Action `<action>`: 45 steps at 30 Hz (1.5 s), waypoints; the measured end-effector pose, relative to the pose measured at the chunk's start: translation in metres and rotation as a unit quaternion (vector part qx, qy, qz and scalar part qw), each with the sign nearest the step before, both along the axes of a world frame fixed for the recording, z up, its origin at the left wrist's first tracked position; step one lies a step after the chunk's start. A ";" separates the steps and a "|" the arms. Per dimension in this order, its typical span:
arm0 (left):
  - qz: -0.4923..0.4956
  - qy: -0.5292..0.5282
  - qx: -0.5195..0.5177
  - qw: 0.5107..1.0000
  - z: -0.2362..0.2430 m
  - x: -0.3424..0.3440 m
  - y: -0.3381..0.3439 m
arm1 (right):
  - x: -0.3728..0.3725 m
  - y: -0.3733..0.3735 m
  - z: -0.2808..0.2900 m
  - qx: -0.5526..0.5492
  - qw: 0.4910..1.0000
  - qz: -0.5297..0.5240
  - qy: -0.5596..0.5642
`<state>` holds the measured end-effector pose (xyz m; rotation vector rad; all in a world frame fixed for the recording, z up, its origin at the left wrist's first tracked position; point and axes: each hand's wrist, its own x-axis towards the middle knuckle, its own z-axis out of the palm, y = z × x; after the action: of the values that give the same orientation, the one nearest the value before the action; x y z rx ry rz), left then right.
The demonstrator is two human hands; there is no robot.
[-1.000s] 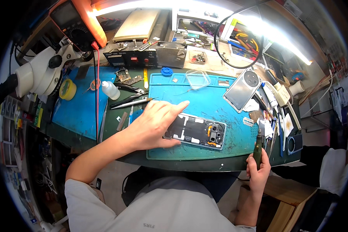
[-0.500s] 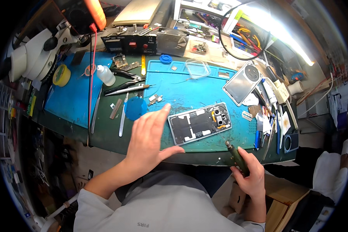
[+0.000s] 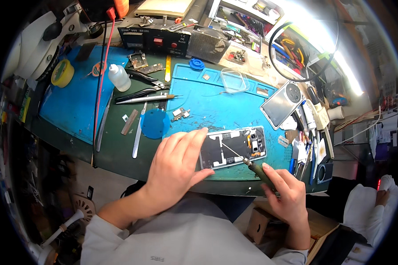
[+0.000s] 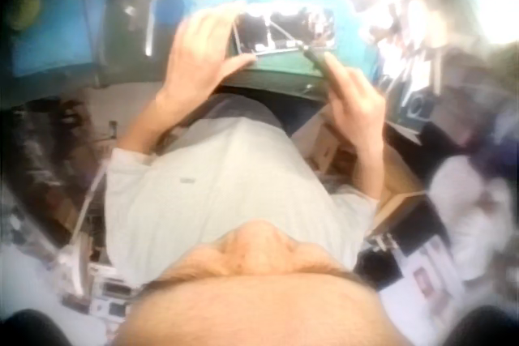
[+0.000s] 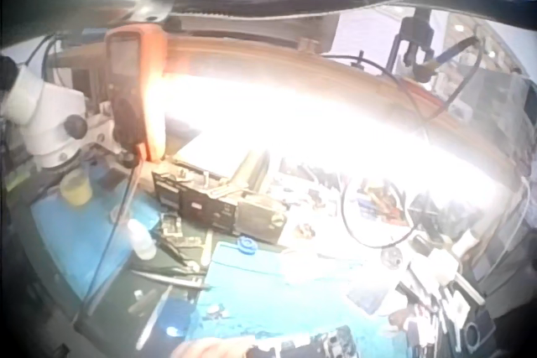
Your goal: The person uses a screwdriver to remove screws from the back of a disassembled smartphone. They then use a small brush to clean the interior components and apply a liquid from a small bottle. The person continues to manipulate the phone's internal parts with the screwdriver and brush.
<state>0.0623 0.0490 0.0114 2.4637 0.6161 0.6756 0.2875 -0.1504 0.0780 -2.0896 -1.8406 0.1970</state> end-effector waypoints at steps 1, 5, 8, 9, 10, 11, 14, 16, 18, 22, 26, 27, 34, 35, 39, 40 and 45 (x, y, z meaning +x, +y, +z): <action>-0.028 -0.001 -0.004 1.000 0.002 0.001 0.008 | 0.002 0.000 0.001 -0.003 1.000 0.003 0.001; -0.118 0.002 -0.024 0.993 0.002 0.006 0.038 | 0.005 0.000 0.003 -0.008 1.000 0.005 -0.001; -0.103 -0.008 -0.005 0.995 0.000 0.004 0.037 | 0.002 0.006 0.008 -0.025 0.999 0.004 -0.019; -0.077 -0.016 0.012 0.997 -0.003 -0.002 0.023 | 0.002 0.007 0.008 -0.031 0.999 0.008 -0.021; -0.051 -0.025 0.029 0.998 -0.006 -0.010 0.006 | 0.002 0.009 0.007 -0.036 0.999 0.012 -0.022; -0.027 -0.035 0.045 0.998 -0.008 -0.017 -0.007 | 0.002 0.010 0.009 -0.043 0.999 0.013 -0.026; 0.009 0.007 0.103 0.995 -0.018 -0.009 -0.034 | 0.003 0.019 0.009 -0.069 0.995 0.038 -0.058; 0.022 0.031 0.143 0.989 -0.020 -0.002 -0.041 | 0.001 0.021 0.006 -0.059 0.996 0.026 -0.058; 0.025 0.048 0.162 0.985 -0.022 0.001 -0.045 | 0.002 0.023 0.004 -0.058 0.997 0.021 -0.056; 0.024 0.071 0.148 0.986 -0.020 0.003 -0.046 | 0.002 0.023 0.002 -0.069 0.996 0.017 -0.045; 0.024 0.078 0.152 0.985 -0.022 0.004 -0.045 | 0.005 0.023 -0.002 -0.067 0.996 0.029 -0.047; 0.023 0.077 0.150 0.985 -0.022 0.005 -0.045 | 0.005 0.023 -0.003 -0.065 0.996 0.029 -0.046; 0.023 0.078 0.147 0.986 -0.020 0.005 -0.046 | 0.005 0.023 -0.003 -0.070 0.996 0.032 -0.050; 0.023 0.078 0.148 0.986 -0.021 0.005 -0.046 | 0.005 0.023 -0.003 -0.071 0.996 0.032 -0.049; 0.025 0.076 0.157 0.984 -0.022 0.005 -0.046 | 0.006 0.023 -0.003 -0.070 0.996 0.039 -0.047; 0.027 0.075 0.159 0.984 -0.022 0.005 -0.046 | 0.006 0.024 -0.004 -0.068 0.996 0.041 -0.044; 0.027 0.068 0.168 0.983 -0.022 0.006 -0.045 | 0.005 0.026 -0.001 -0.080 0.995 0.040 -0.040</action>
<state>0.0678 0.0038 -0.0111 2.8343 0.6694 0.6820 0.2929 -0.1247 0.0769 -2.1599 -2.0186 0.2929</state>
